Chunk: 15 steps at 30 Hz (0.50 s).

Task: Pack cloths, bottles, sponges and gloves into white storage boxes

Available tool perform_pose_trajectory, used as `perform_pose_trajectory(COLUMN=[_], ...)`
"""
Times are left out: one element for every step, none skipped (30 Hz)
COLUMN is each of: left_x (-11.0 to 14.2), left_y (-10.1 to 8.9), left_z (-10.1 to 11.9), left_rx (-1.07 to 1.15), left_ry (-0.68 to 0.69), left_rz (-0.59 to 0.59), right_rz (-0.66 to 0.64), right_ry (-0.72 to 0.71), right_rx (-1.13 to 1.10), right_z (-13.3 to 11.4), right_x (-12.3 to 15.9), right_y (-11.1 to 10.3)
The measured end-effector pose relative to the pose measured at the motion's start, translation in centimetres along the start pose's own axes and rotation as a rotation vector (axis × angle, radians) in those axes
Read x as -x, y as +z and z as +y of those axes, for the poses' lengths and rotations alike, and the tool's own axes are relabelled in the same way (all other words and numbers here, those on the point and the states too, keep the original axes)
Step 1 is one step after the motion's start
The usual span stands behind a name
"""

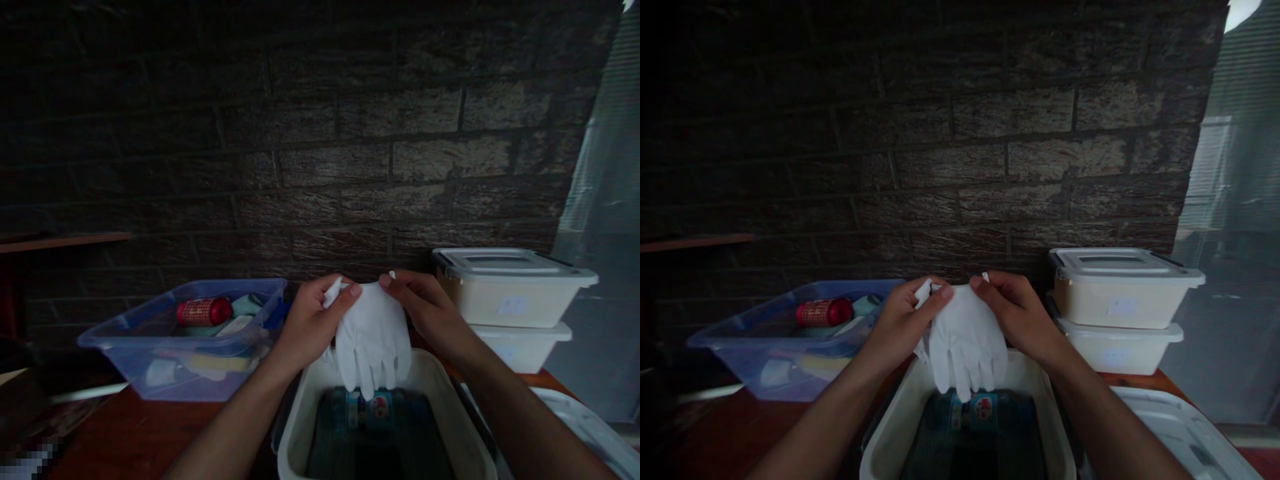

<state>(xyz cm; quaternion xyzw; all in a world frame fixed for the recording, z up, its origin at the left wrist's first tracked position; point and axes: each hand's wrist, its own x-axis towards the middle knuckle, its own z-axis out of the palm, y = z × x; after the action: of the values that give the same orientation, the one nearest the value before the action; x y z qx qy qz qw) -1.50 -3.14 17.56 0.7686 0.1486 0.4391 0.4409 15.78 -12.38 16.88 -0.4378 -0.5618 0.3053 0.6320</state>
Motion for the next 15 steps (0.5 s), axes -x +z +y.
perform_pose_trajectory(left_x=[0.05, 0.09, 0.12, 0.14, 0.14, 0.11, 0.06, 0.00, -0.06, -0.10, -0.11, -0.07, 0.02, 0.14, 0.29], left_y=[0.09, 0.15, 0.19, 0.19, 0.15, 0.08, -0.01, -0.11, -0.20, -0.26, -0.28, -0.25, -0.17, -0.05, 0.10], left_z=[0.02, 0.02, -0.02, -0.09, -0.18, -0.29, -0.39, -0.47, -0.52, -0.52, -0.46, -0.33, -0.15, 0.08, 0.33], left_rx=[-0.011, -0.019, -0.019, -0.007, 0.015, 0.046, 0.080, 0.112, 0.142, 0.168, 0.190, 0.205, 0.209, 0.201, 0.182], left_ry=[0.005, 0.009, 0.011, 0.009, 0.005, 0.000, -0.006, -0.011, -0.012, -0.012, -0.012, -0.012, -0.010, -0.006, 0.002], left_rz=[-0.008, -0.013, -0.008, 0.004, 0.025, 0.053, 0.085, 0.116, 0.143, 0.164, 0.177, 0.179, 0.168, 0.143, 0.109], right_rz=[-0.010, -0.016, -0.017, -0.011, 0.004, 0.030, 0.061, 0.090, 0.115, 0.132, 0.138, 0.134, 0.120, 0.100, 0.074], right_ry=[-0.002, -0.004, -0.009, -0.017, -0.025, -0.037, -0.057, -0.084, -0.111, -0.133, -0.147, -0.147, -0.134, -0.112, -0.088], right_rx=[0.005, 0.018, 0.033, 0.046, 0.056, 0.062, 0.068, 0.076, 0.088, 0.101, 0.111, 0.120, 0.133, 0.150, 0.170], right_z=[0.03, 0.08, 0.14, 0.21, 0.26, 0.29, 0.30, 0.27, 0.23, 0.17, 0.11, 0.06, 0.04, 0.05, 0.08], right_x=[0.03, 0.03, 0.01, -0.03, -0.09, -0.16, -0.23, -0.29, -0.33, -0.33, -0.28, -0.19, -0.04, 0.14, 0.35], right_y=[0.03, 0.05, 0.05, 0.02, -0.04, -0.13, -0.26, -0.39, -0.53, -0.63, -0.69, -0.68, -0.61, -0.48, -0.31])
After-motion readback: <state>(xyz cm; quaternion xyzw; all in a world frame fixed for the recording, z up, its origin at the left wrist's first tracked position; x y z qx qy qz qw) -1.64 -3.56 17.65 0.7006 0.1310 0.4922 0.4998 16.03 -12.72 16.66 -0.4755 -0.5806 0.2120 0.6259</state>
